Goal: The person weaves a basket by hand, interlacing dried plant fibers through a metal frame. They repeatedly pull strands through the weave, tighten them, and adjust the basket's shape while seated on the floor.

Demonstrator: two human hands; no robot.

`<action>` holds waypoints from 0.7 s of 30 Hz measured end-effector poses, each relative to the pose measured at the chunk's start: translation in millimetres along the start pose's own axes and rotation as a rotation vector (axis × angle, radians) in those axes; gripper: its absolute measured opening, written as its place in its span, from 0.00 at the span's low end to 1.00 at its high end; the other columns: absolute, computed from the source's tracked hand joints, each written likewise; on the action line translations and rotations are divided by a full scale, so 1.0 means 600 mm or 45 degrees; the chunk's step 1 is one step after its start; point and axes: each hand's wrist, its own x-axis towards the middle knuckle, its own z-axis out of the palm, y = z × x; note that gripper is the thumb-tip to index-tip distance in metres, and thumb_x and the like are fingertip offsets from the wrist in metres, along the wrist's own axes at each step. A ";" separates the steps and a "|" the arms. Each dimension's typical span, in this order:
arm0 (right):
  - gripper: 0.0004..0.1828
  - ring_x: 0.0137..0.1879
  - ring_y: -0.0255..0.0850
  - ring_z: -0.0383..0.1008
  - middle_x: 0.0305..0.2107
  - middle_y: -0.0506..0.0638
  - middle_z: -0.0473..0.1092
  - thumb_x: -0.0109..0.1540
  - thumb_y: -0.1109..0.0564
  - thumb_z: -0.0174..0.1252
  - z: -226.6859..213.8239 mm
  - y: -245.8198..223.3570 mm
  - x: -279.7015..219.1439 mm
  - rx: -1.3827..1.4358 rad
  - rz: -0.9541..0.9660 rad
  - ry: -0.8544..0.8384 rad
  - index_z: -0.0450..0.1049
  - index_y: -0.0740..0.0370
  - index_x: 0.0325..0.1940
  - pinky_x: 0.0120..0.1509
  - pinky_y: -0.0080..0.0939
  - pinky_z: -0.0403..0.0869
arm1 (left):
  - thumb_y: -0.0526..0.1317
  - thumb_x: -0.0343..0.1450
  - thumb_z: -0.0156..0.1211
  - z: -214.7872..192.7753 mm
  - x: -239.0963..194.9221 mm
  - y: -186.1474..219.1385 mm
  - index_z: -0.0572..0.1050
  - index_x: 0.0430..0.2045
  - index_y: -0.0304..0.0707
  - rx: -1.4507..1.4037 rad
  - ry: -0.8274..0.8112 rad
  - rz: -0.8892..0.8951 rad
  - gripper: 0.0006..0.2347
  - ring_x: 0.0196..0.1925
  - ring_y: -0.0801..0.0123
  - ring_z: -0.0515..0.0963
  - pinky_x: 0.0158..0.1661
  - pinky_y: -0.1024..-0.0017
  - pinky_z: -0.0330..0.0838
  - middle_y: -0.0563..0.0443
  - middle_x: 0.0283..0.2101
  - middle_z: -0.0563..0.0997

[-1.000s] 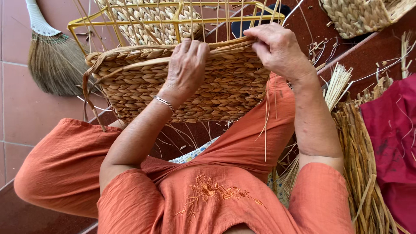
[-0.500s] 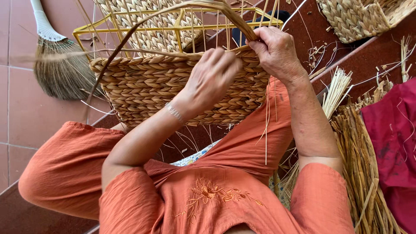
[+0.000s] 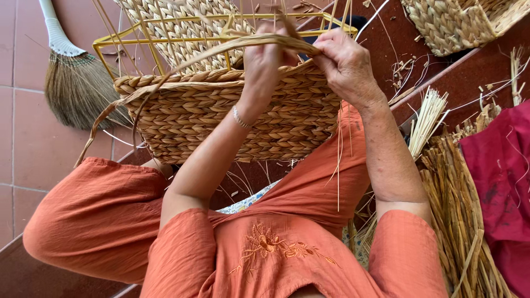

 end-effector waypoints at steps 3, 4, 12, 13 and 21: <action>0.12 0.37 0.36 0.76 0.35 0.45 0.76 0.63 0.61 0.67 0.009 -0.002 0.014 0.150 0.418 -0.066 0.80 0.56 0.51 0.40 0.36 0.76 | 0.41 0.79 0.38 -0.014 -0.079 0.026 0.72 0.32 0.28 -0.659 -0.005 -0.424 0.15 0.44 0.53 0.88 0.51 0.58 0.86 0.29 0.39 0.85; 0.09 0.38 0.36 0.76 0.34 0.45 0.77 0.63 0.62 0.68 0.011 -0.003 0.019 0.133 0.372 -0.045 0.81 0.57 0.48 0.42 0.37 0.77 | 0.41 0.80 0.39 -0.013 -0.103 0.033 0.74 0.36 0.26 -0.619 -0.081 -0.373 0.16 0.48 0.55 0.87 0.55 0.60 0.83 0.31 0.43 0.84; 0.03 0.43 0.43 0.73 0.37 0.47 0.78 0.62 0.63 0.65 0.003 0.001 0.001 -0.261 -0.116 -0.181 0.83 0.58 0.39 0.52 0.43 0.74 | 0.43 0.69 0.75 -0.066 -0.068 0.067 0.73 0.58 0.22 1.240 -0.278 0.839 0.27 0.70 0.51 0.62 0.71 0.50 0.58 0.41 0.66 0.70; 0.00 0.41 0.42 0.73 0.34 0.48 0.78 0.64 0.61 0.67 0.009 0.005 -0.002 -0.283 -0.084 -0.150 0.83 0.58 0.38 0.51 0.44 0.74 | 0.42 0.68 0.74 -0.081 -0.062 0.063 0.75 0.53 0.27 1.403 -0.270 0.843 0.22 0.71 0.50 0.60 0.70 0.46 0.53 0.39 0.67 0.67; 0.08 0.33 0.31 0.75 0.26 0.47 0.77 0.65 0.60 0.71 0.074 0.041 -0.003 -0.108 0.256 0.200 0.78 0.60 0.45 0.36 0.36 0.76 | 0.32 0.71 0.69 -0.117 -0.069 0.001 0.76 0.34 0.48 2.107 -0.261 0.894 0.07 0.74 0.57 0.61 0.74 0.42 0.44 0.47 0.70 0.65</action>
